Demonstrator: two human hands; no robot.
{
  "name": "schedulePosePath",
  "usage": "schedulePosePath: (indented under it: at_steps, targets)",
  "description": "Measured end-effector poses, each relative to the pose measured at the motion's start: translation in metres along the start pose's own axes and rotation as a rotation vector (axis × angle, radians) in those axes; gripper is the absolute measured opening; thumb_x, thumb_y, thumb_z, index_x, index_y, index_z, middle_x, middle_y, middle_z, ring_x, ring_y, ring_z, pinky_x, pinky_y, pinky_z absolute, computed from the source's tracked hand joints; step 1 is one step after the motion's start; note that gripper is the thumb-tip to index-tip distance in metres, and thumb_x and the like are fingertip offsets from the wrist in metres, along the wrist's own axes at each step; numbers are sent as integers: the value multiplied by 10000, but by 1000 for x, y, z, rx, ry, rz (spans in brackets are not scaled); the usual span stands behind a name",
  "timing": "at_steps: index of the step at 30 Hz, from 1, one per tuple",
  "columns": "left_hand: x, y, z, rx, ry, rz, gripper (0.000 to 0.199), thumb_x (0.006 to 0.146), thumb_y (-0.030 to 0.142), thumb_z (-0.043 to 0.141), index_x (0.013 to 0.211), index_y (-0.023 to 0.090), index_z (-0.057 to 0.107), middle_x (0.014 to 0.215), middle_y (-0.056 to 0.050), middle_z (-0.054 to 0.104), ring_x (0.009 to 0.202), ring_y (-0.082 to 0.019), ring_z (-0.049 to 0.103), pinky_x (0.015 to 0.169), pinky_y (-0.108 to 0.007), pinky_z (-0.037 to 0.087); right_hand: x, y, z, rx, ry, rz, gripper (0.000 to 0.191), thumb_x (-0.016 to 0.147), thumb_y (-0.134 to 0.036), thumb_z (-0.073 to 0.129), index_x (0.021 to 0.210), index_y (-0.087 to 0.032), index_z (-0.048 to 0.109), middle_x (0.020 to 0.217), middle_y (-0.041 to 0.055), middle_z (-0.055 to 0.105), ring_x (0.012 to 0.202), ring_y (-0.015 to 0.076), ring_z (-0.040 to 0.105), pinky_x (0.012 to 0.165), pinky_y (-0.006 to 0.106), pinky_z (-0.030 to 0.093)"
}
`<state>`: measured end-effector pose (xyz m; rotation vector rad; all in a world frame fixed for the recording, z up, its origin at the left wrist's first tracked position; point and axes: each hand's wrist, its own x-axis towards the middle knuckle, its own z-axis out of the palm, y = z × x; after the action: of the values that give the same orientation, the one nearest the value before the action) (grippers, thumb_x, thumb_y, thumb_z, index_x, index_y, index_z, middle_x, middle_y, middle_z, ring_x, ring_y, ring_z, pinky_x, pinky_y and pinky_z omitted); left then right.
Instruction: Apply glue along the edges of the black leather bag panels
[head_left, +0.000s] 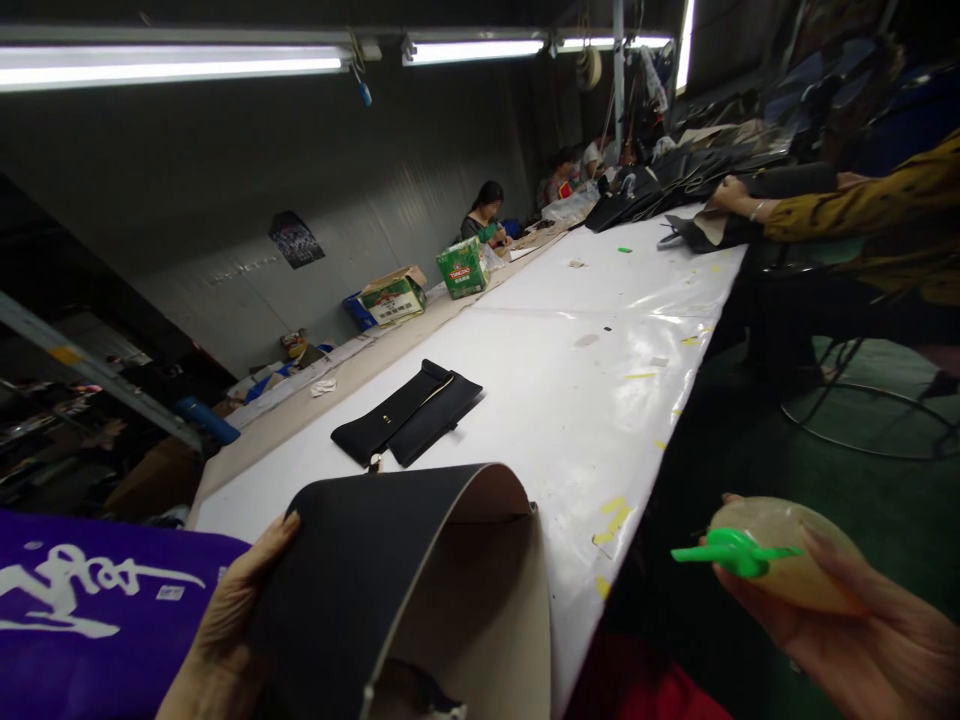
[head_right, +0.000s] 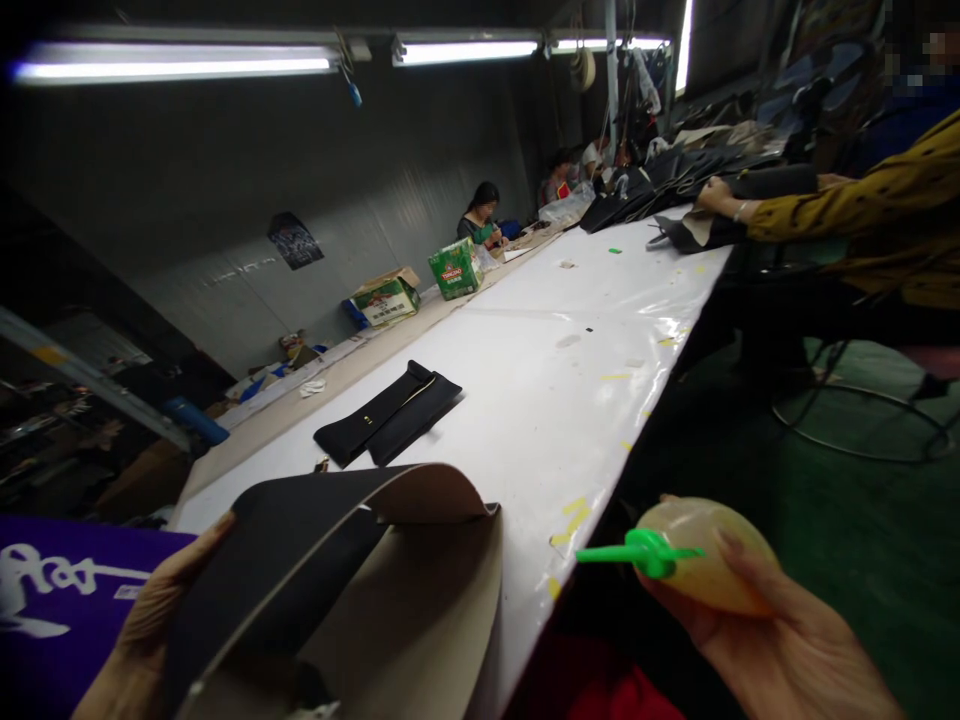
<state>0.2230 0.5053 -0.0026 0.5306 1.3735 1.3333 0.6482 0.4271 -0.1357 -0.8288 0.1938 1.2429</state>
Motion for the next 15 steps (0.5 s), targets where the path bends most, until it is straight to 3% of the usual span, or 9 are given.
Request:
schedulePosePath:
  at_steps: [4, 8, 15]
  targets:
    - [5, -15, 9, 12, -103, 47, 261, 658, 64, 718, 870, 216, 707, 718, -50, 756, 586, -241, 713, 548, -345, 607, 3, -2, -4, -22, -15, -15, 609, 526, -129, 795, 1123, -183, 689, 1210, 147, 650, 905, 346, 693, 706, 433, 608]
    - [7, -12, 13, -144, -71, 142, 282, 588, 21, 694, 795, 212, 710, 653, -20, 743, 538, -208, 694, 513, -298, 599, 6, -7, -7, -36, -75, -93, 625, 537, -161, 824, 1145, -181, 681, 1200, 155, 654, 945, 353, 682, 728, 441, 604]
    - [31, 0, 31, -320, -97, 294, 223, 710, 40, 550, 761, 211, 684, 619, 25, 729, 505, -132, 667, 562, -198, 581, 5, -5, 6, -54, -52, -73, 674, 464, -175, 859, 1117, -202, 694, 1202, 131, 658, 952, 360, 678, 727, 428, 605]
